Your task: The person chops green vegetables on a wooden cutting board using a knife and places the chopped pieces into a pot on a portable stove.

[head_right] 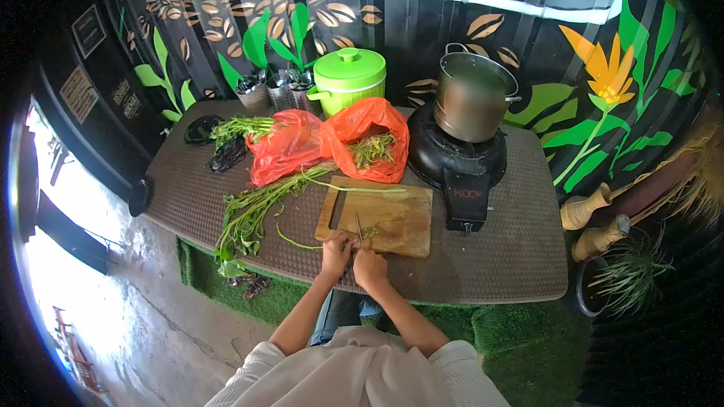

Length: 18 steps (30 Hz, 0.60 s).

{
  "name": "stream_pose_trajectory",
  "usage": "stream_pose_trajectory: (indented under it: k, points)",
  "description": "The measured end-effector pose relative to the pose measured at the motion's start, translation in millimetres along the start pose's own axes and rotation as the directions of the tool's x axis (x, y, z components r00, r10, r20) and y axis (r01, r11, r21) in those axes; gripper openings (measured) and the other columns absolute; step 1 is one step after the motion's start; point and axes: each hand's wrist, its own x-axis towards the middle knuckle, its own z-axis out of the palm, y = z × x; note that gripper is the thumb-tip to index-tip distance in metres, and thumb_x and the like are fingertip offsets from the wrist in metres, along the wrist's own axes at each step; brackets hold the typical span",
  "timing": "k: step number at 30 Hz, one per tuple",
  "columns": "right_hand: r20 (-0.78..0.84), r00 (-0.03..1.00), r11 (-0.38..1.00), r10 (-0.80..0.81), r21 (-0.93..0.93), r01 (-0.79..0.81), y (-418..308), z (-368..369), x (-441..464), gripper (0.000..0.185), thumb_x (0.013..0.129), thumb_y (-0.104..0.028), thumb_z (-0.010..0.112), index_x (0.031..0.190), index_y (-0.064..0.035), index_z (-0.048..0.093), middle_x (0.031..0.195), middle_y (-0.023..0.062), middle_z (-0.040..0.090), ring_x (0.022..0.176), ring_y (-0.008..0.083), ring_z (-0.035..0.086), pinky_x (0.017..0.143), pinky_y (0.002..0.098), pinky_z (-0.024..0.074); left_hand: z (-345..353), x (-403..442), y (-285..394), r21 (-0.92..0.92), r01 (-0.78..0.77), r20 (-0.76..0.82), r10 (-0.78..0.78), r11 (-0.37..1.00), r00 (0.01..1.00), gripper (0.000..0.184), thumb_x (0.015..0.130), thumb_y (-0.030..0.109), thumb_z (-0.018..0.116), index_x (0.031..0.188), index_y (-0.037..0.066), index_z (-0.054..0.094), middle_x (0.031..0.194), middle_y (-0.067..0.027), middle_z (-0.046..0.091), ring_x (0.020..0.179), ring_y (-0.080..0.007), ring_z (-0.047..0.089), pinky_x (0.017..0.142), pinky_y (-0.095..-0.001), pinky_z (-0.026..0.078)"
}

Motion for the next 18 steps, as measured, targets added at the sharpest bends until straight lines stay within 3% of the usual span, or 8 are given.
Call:
stream_pose_trajectory:
  k: [1, 4, 7, 10, 12, 14, 18]
  points:
    - [-0.106, 0.994, 1.000, -0.020, 0.015, 0.022, -0.8, 7.6, -3.3, 0.041, 0.088, -0.019, 0.046, 0.118, 0.0075, 0.038, 0.082, 0.0261, 0.063, 0.078, 0.0405, 0.063, 0.068, 0.0474, 0.0511, 0.2, -1.9, 0.0, -0.001, 0.002, -0.002, -0.002, 1.000, 1.000, 0.013, 0.071, -0.004, 0.063, 0.082, 0.000, 0.065, 0.083, -0.0140, 0.063, 0.080, -0.0318, 0.058, 0.072, -0.0387, 0.047]
    - [-0.128, 0.981, 0.989, -0.146, -0.028, 0.144, 8.0, 15.7, 13.2, 0.043, 0.087, -0.018, 0.047, 0.120, 0.0067, 0.037, 0.077, 0.0243, 0.063, 0.074, 0.0400, 0.063, 0.065, 0.0472, 0.0515, 1.1, -4.4, -1.5, -0.025, -0.002, -0.011, 0.002, 1.000, 1.000, 0.011, 0.072, -0.003, 0.062, 0.082, -0.001, 0.065, 0.084, -0.0141, 0.062, 0.084, -0.0324, 0.055, 0.075, -0.0409, 0.044]
    - [-0.203, 0.969, 0.988, -0.141, -0.090, 0.125, 13.4, 14.3, 12.1, 0.043, 0.087, -0.018, 0.048, 0.120, 0.0068, 0.037, 0.072, 0.0225, 0.063, 0.071, 0.0398, 0.063, 0.063, 0.0476, 0.0514, -0.6, -5.7, -1.3, 0.033, -0.040, -0.013, 0.040, 0.999, 0.999, 0.007, 0.073, 0.002, 0.064, 0.080, 0.002, 0.065, 0.084, -0.0119, 0.062, 0.085, -0.0307, 0.055, 0.078, -0.0407, 0.041]
    - [-0.182, 0.982, 0.998, -0.049, -0.048, 0.041, 22.1, 2.9, -0.4, 0.044, 0.087, -0.019, 0.048, 0.120, 0.0074, 0.037, 0.072, 0.0231, 0.063, 0.071, 0.0398, 0.063, 0.063, 0.0473, 0.0513, -4.9, -5.1, 5.1, 0.168, 0.079, -0.096, -0.064, 0.983, 0.993, 0.006, 0.073, 0.008, 0.067, 0.077, 0.004, 0.065, 0.081, -0.0084, 0.062, 0.085, -0.0277, 0.054, 0.081, -0.0416, 0.036]
    - [-0.210, 0.977, 0.999, -0.039, -0.038, 0.031, 27.0, -3.5, -1.8, 0.037, 0.087, -0.019, 0.048, 0.113, 0.0063, 0.041, 0.071, 0.0230, 0.063, 0.070, 0.0398, 0.063, 0.062, 0.0476, 0.0512, -8.0, -4.2, 8.2, 0.236, 0.154, -0.045, -0.148, 0.960, 0.988, 0.011, 0.071, 0.013, 0.070, 0.076, 0.005, 0.065, 0.078, -0.0054, 0.063, 0.084, -0.0251, 0.054, 0.082, -0.0422, 0.034]
    - [-0.154, 0.985, 0.997, -0.074, -0.032, 0.070, 32.4, -6.3, 1.2, 0.029, 0.087, -0.019, 0.047, 0.105, 0.0041, 0.045, 0.074, 0.0243, 0.063, 0.072, 0.0403, 0.063, 0.064, 0.0478, 0.0510, -3.8, -0.4, 8.6, 0.214, 0.124, -0.012, -0.125, 0.969, 0.992, 0.012, 0.071, 0.015, 0.071, 0.076, 0.006, 0.066, 0.077, -0.0045, 0.063, 0.084, -0.0244, 0.054, 0.081, -0.0423, 0.033]
    - [-0.195, 0.970, 0.988, -0.144, -0.086, 0.129, 38.6, -10.8, 8.7, 0.025, 0.087, -0.019, 0.046, 0.099, 0.0028, 0.045, 0.079, 0.0258, 0.063, 0.075, 0.0412, 0.063, 0.067, 0.0477, 0.0507, 10.6, 9.8, 8.6, 0.167, 0.092, 0.069, -0.105, 0.982, 0.992, 0.014, 0.070, 0.017, 0.072, 0.077, 0.006, 0.067, 0.077, -0.0039, 0.063, 0.084, -0.0236, 0.054, 0.080, -0.0407, 0.033]
